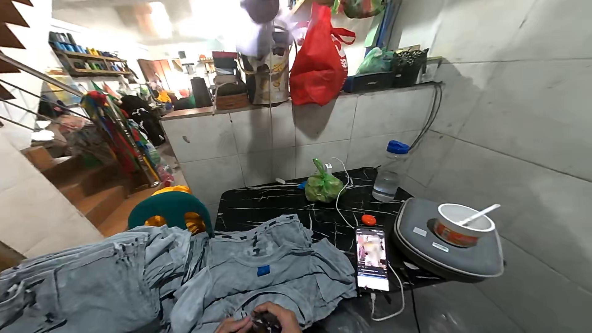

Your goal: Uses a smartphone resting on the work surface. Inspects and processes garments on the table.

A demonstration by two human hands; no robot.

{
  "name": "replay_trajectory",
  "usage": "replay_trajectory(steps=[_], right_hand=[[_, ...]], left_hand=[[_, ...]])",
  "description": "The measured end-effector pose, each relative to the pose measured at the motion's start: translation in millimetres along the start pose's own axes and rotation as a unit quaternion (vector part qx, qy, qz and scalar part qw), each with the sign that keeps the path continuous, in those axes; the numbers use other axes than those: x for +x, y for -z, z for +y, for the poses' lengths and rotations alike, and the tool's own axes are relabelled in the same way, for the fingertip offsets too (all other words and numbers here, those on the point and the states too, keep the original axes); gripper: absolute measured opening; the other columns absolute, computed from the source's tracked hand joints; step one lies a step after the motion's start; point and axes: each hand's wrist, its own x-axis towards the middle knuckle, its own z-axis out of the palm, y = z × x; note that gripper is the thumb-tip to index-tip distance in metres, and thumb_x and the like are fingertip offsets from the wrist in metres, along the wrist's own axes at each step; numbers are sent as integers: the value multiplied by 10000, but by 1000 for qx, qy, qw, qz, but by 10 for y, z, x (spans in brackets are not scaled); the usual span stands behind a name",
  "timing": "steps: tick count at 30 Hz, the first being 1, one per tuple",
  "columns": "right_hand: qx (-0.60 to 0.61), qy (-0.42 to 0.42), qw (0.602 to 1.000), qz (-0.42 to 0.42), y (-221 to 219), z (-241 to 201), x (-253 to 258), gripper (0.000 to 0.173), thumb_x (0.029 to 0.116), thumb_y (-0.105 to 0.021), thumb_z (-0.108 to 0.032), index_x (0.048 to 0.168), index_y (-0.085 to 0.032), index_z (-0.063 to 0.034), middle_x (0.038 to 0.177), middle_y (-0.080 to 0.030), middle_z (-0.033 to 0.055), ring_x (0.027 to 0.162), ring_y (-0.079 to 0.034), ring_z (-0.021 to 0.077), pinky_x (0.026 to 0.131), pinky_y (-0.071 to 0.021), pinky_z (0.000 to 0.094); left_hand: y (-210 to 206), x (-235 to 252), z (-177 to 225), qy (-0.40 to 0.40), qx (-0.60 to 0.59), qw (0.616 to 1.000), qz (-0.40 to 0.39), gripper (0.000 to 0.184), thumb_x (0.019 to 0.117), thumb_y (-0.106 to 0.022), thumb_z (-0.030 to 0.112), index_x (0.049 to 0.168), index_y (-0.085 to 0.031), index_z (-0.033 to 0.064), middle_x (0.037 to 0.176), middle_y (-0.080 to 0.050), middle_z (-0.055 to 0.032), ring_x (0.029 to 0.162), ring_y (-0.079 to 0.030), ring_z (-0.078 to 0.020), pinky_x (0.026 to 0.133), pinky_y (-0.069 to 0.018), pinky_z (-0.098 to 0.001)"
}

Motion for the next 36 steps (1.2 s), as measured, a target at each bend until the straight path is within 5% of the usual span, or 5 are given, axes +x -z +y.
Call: replay_trajectory(steps=[7,13,23,30,36], right_hand=[[-122,39,991,29,-79,-69,-6,315,880,-769,-138,1172,-723,-26,1131,-714,158,999,-718,269,848,-606,470],[-226,160,954,115,-235,-119,-40,266,817,-790,-71,1083,-779,-66,1070,-738,147,658,-713,229,542,-596,395],[-264,177,941,115,-204,-63,-38,153,1010,-614,-153,1011,-706,-31,958,-704,128,633,-683,193,508,-569,332],[-149,131,974,108,-47,-77,-83,166,893,-758,-116,1028,-737,-23,1000,-709,141,794,-713,200,647,-611,364],[-235,94,967,5,185,-25,27,414,982,-669,-455,1050,-730,-51,858,-737,89,745,-720,221,655,-594,451]], left_hand=[[31,27,151,42,-24,999,-2,90,871,-670,-87,936,-705,-37,908,-744,1,826,-703,-38,778,-612,-244],[87,23,219,48,-34,998,-30,110,871,-649,-63,957,-710,-33,941,-718,4,868,-684,-35,812,-602,-251],[0,17,226,25,10,997,-71,368,847,-706,-28,1197,-652,-129,1144,-696,-179,1030,-690,-155,940,-582,-321],[-41,37,145,-36,37,999,3,120,863,-762,-8,979,-786,-27,910,-753,-71,841,-706,-83,808,-608,-249],[40,95,318,99,-24,994,32,88,890,-669,-89,954,-658,-30,880,-741,1,794,-722,-71,767,-633,-282]])
